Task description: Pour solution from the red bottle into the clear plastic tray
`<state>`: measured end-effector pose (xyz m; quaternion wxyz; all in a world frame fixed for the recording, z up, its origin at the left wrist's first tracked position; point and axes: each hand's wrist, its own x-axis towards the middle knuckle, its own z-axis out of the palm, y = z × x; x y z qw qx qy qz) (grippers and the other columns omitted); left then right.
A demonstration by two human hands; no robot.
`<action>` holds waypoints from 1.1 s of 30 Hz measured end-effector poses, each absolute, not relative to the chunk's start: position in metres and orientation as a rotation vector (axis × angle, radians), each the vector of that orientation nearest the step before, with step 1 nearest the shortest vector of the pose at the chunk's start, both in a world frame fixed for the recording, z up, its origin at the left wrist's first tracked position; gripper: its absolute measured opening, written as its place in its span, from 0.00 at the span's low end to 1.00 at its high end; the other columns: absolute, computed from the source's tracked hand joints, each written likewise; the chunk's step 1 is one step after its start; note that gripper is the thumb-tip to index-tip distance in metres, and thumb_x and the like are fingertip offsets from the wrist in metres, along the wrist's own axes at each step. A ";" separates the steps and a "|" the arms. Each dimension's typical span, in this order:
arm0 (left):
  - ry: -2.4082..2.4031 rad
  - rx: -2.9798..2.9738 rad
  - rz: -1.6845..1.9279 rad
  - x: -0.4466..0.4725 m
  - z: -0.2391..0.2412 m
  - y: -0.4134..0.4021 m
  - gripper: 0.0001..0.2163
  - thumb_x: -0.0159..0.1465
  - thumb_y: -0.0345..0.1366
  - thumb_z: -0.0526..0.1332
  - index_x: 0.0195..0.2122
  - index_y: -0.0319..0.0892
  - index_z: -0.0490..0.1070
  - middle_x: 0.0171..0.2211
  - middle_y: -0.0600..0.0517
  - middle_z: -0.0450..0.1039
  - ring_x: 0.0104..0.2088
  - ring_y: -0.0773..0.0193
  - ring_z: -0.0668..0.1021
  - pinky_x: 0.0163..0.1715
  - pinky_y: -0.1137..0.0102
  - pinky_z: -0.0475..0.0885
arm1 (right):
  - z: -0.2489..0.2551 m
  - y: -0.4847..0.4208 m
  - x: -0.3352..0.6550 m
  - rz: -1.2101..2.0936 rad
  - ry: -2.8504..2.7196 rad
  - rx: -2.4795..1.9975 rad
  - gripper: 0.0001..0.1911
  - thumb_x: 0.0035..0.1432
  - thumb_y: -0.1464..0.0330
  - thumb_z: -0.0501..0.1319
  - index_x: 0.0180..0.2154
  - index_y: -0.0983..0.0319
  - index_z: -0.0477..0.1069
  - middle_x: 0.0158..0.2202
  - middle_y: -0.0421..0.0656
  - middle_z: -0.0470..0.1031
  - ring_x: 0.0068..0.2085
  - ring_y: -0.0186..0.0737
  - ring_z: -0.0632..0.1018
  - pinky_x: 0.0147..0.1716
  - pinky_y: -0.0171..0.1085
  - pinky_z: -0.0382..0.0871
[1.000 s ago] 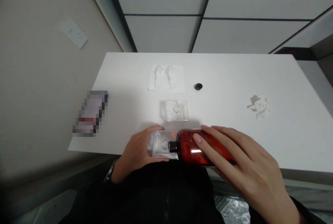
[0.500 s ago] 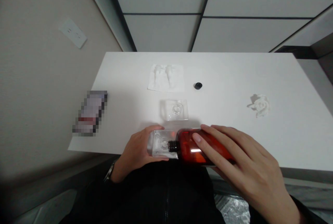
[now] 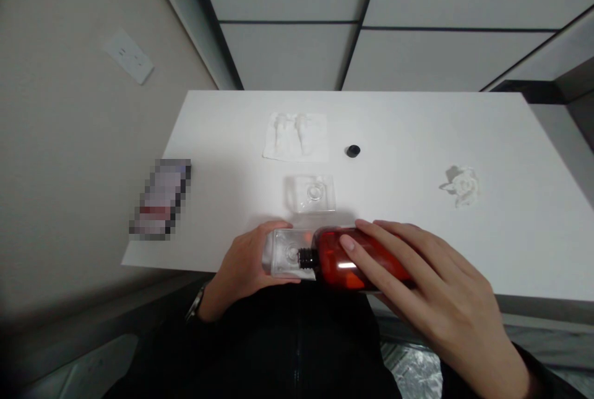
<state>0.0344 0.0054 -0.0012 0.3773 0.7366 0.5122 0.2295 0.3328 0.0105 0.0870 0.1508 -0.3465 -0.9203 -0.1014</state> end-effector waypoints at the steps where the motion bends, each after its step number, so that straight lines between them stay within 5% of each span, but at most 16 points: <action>1: 1.313 1.883 0.589 0.034 -0.002 0.005 0.38 0.54 0.55 0.77 0.61 0.49 0.67 0.56 0.45 0.79 0.55 0.44 0.82 0.53 0.51 0.79 | 0.087 0.010 0.333 -0.290 -2.641 -0.997 0.45 0.66 0.82 0.63 0.76 0.60 0.48 0.59 0.59 0.78 0.52 0.61 0.81 0.47 0.55 0.80; 33: 1.344 1.918 0.580 0.035 -0.004 0.004 0.40 0.53 0.59 0.76 0.62 0.46 0.66 0.56 0.44 0.79 0.55 0.42 0.83 0.53 0.50 0.80 | 0.085 0.009 0.337 -0.318 -2.664 -1.003 0.46 0.64 0.84 0.64 0.76 0.60 0.50 0.61 0.57 0.77 0.54 0.62 0.81 0.49 0.55 0.79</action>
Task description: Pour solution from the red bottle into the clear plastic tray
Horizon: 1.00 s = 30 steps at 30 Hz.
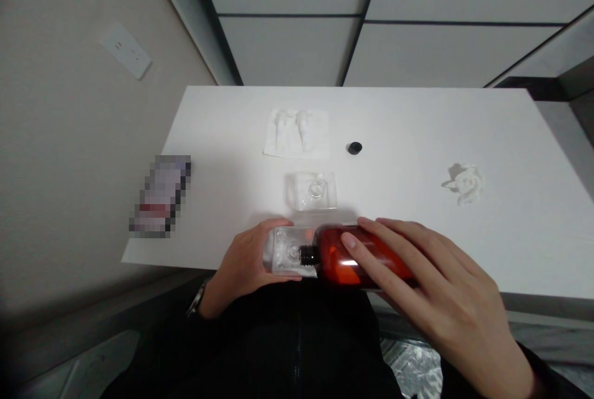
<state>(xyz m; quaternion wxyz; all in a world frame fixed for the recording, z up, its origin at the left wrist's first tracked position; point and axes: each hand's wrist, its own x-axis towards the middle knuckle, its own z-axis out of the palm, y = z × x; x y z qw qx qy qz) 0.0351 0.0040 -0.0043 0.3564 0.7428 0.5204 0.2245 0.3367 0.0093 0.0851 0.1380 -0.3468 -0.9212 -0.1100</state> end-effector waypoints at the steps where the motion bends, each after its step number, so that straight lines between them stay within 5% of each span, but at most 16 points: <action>1: 1.346 1.920 0.578 0.035 -0.004 0.004 0.40 0.53 0.59 0.76 0.62 0.47 0.66 0.56 0.44 0.79 0.55 0.42 0.82 0.53 0.50 0.80 | 0.085 0.009 0.337 -0.312 -2.663 -1.011 0.46 0.64 0.83 0.64 0.76 0.59 0.50 0.61 0.57 0.77 0.54 0.61 0.81 0.49 0.54 0.79; 30: 1.341 1.907 0.581 0.034 -0.005 0.004 0.40 0.54 0.61 0.75 0.62 0.48 0.66 0.57 0.45 0.79 0.56 0.44 0.82 0.54 0.52 0.79 | 0.089 0.006 0.339 -0.273 -2.674 -1.059 0.44 0.66 0.81 0.63 0.76 0.57 0.50 0.65 0.53 0.75 0.58 0.60 0.80 0.53 0.54 0.78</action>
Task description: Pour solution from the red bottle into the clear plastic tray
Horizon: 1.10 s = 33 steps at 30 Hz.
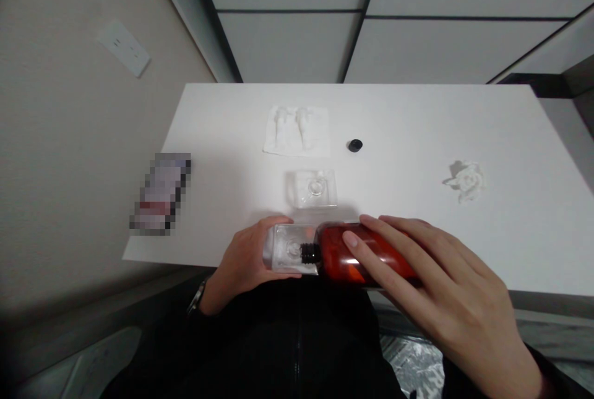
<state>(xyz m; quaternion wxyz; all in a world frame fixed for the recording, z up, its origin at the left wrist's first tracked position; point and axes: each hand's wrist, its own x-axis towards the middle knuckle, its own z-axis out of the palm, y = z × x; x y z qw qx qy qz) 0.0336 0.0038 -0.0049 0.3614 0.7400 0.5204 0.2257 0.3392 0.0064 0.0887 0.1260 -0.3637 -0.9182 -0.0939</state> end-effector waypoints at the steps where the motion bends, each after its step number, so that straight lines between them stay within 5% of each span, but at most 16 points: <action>1: 1.339 1.908 0.575 0.034 -0.005 0.004 0.40 0.54 0.61 0.75 0.62 0.48 0.66 0.57 0.45 0.79 0.56 0.44 0.82 0.55 0.52 0.79 | 0.089 0.007 0.339 -0.280 -2.677 -1.057 0.43 0.66 0.81 0.63 0.76 0.57 0.50 0.65 0.54 0.75 0.58 0.60 0.79 0.53 0.54 0.78; 33: 1.333 1.916 0.567 0.034 -0.004 0.004 0.40 0.54 0.59 0.76 0.63 0.48 0.66 0.58 0.44 0.78 0.57 0.43 0.81 0.57 0.51 0.78 | 0.098 0.007 0.339 -0.316 -2.709 -1.041 0.45 0.65 0.83 0.62 0.76 0.58 0.49 0.64 0.56 0.75 0.56 0.63 0.81 0.52 0.57 0.79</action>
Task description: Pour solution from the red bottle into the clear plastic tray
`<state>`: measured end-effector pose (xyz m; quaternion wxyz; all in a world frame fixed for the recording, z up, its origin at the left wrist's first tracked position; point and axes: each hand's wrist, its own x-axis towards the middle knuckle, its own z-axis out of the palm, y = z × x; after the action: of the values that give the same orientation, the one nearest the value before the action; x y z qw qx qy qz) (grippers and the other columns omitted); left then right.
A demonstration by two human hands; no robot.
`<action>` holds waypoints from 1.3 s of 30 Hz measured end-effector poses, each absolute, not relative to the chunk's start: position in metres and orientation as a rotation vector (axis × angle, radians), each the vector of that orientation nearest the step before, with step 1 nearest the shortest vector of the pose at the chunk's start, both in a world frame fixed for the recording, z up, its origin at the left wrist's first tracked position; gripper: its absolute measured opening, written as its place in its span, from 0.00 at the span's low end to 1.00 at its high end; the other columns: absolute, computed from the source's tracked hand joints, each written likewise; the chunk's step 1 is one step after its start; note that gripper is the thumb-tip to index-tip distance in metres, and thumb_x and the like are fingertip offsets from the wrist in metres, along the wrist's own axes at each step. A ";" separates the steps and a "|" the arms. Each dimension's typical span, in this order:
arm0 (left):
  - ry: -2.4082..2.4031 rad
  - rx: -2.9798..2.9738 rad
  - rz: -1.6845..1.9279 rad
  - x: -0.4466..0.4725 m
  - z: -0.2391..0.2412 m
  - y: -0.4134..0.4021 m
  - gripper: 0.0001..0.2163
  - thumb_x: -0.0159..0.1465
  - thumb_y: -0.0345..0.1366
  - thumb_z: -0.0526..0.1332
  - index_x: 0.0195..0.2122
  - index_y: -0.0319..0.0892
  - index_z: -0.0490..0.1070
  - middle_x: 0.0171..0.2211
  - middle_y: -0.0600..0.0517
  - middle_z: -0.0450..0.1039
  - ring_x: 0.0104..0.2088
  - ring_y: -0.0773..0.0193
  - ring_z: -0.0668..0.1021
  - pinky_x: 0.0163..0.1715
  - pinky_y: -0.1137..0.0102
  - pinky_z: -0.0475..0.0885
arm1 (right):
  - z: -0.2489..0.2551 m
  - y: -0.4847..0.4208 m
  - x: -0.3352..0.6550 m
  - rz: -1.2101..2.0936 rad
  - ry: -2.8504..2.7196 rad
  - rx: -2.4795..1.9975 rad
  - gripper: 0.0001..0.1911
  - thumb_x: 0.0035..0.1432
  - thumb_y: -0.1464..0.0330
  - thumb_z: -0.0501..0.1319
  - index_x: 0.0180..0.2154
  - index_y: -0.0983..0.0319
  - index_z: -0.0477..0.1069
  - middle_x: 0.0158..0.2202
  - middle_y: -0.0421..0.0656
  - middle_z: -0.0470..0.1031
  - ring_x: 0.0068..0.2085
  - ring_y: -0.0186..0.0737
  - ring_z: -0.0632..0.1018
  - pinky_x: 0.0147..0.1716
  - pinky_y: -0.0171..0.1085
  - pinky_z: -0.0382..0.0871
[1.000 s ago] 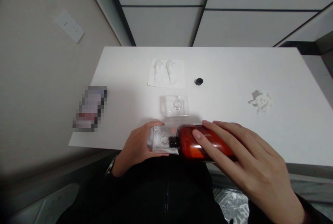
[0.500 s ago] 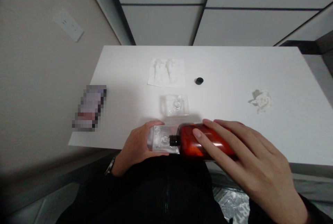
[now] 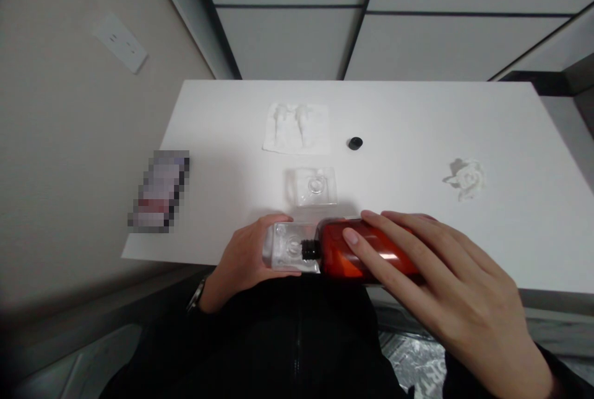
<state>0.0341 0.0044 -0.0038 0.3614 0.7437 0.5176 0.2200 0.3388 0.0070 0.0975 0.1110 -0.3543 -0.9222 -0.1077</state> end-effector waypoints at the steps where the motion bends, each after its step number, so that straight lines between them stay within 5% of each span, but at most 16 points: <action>1: 1.336 1.915 0.566 0.034 -0.004 0.004 0.40 0.54 0.59 0.76 0.63 0.47 0.66 0.58 0.44 0.78 0.57 0.43 0.81 0.56 0.51 0.78 | 0.098 0.007 0.339 -0.306 -2.705 -1.057 0.45 0.66 0.83 0.61 0.77 0.57 0.49 0.64 0.55 0.75 0.57 0.63 0.80 0.53 0.57 0.79; 39: 1.340 1.916 0.570 0.034 -0.003 0.004 0.40 0.54 0.60 0.76 0.62 0.47 0.66 0.57 0.44 0.78 0.56 0.44 0.82 0.56 0.52 0.78 | 0.101 0.005 0.340 -0.206 -2.699 -1.163 0.43 0.70 0.79 0.57 0.77 0.47 0.44 0.66 0.47 0.75 0.60 0.60 0.79 0.56 0.58 0.77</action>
<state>0.0339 0.0043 -0.0034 0.3593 0.7429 0.5198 0.2210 0.3402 0.0052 0.1011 0.0973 -0.3929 -0.9118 -0.0695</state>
